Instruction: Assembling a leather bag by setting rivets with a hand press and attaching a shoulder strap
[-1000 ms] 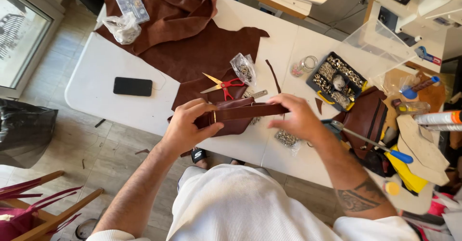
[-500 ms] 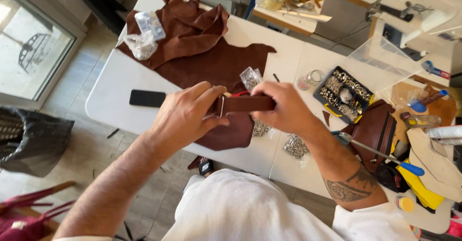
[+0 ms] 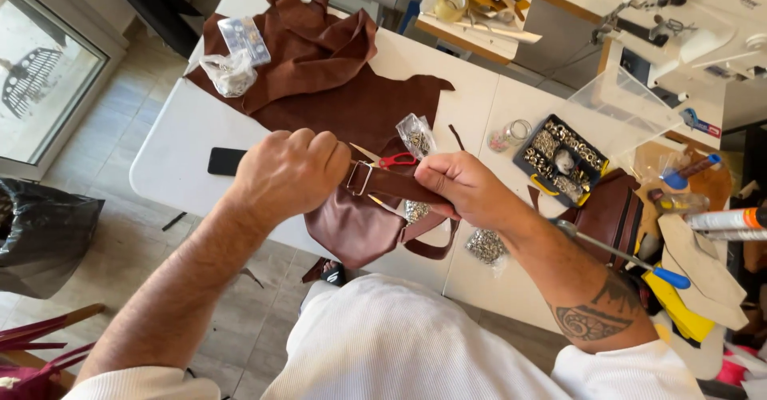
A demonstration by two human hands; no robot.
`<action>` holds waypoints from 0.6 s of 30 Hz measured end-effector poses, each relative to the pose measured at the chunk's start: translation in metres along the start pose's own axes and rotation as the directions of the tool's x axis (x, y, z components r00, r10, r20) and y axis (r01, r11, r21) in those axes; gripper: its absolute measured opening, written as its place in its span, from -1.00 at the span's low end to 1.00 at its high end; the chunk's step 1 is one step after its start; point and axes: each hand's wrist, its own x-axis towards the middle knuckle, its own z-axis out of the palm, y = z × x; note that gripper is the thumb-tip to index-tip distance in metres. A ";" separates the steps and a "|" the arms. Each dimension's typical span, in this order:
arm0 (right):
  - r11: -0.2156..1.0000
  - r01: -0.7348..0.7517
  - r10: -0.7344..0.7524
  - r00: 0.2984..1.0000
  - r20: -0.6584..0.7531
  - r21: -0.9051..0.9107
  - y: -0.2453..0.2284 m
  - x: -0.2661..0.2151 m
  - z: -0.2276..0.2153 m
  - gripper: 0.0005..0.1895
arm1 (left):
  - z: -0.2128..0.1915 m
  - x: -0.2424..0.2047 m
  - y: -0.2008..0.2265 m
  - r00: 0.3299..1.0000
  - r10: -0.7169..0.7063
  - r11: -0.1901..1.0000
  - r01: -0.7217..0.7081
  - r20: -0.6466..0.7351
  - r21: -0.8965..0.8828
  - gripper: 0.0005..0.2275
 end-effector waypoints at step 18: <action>0.697 0.360 -0.494 0.868 -0.051 -0.620 -0.016 0.010 0.022 -0.37 | -0.030 0.070 0.021 0.678 -0.151 0.722 0.572 0.719 -0.388 -0.90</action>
